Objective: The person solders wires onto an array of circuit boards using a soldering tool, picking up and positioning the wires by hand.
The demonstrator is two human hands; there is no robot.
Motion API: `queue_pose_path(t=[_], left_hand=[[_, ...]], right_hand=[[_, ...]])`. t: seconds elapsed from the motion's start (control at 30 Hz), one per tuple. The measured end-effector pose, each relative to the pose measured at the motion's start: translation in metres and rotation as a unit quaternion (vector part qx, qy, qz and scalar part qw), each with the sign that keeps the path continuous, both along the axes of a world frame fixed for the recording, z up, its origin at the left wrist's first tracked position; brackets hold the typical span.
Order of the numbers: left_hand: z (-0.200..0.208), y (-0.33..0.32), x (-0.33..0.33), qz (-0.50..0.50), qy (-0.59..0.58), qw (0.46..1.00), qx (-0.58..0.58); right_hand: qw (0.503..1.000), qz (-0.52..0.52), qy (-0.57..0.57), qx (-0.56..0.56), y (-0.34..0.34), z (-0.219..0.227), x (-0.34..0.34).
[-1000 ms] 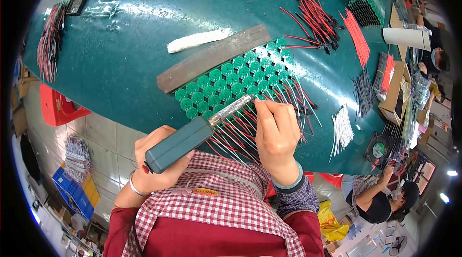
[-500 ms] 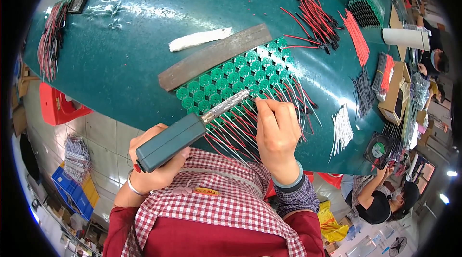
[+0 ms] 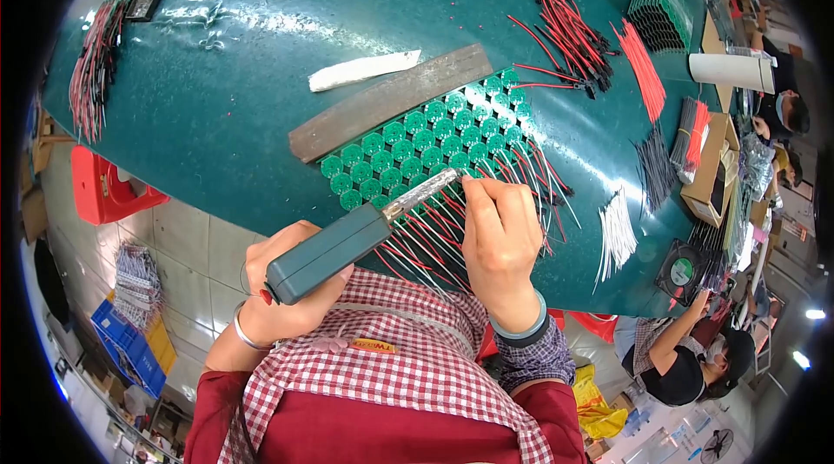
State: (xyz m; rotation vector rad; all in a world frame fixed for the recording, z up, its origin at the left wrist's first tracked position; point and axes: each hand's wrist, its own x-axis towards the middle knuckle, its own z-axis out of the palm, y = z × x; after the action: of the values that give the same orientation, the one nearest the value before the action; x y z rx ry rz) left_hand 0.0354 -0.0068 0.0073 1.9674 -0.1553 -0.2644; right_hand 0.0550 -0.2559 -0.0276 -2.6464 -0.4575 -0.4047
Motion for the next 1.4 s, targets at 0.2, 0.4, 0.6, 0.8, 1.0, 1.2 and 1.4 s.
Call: queue_pose_path(t=[0.2,0.4,0.6,0.8,1.0,1.2,1.4], left_hand=[[-0.008,0.006,-0.011,0.05,-0.005,0.999,-0.016],[-0.008,0.007,-0.016,0.084,0.023,0.996,-0.035],[-0.016,0.009,-0.023,0.083,0.003,0.996,-0.011],[-0.017,0.011,-0.027,0.077,-0.017,0.997,-0.001],[-0.002,0.009,-0.02,0.069,0.054,0.995,-0.045],[-0.003,0.013,-0.023,0.061,0.06,0.995,-0.046],[-0.003,0.013,-0.02,0.03,0.016,0.999,-0.018]], right_hand=[[1.0,-0.003,0.003,0.001,0.0,0.001,0.0],[1.0,-0.004,0.001,0.004,0.0,0.0,0.0],[1.0,-0.007,-0.007,0.008,0.0,-0.001,0.0],[1.0,-0.01,-0.022,0.006,0.002,-0.002,0.001],[0.999,-0.013,-0.037,0.002,0.005,-0.001,0.002],[0.999,0.002,-0.039,0.036,0.012,0.0,-0.007],[1.0,0.002,-0.008,0.025,0.013,-0.002,-0.01]])
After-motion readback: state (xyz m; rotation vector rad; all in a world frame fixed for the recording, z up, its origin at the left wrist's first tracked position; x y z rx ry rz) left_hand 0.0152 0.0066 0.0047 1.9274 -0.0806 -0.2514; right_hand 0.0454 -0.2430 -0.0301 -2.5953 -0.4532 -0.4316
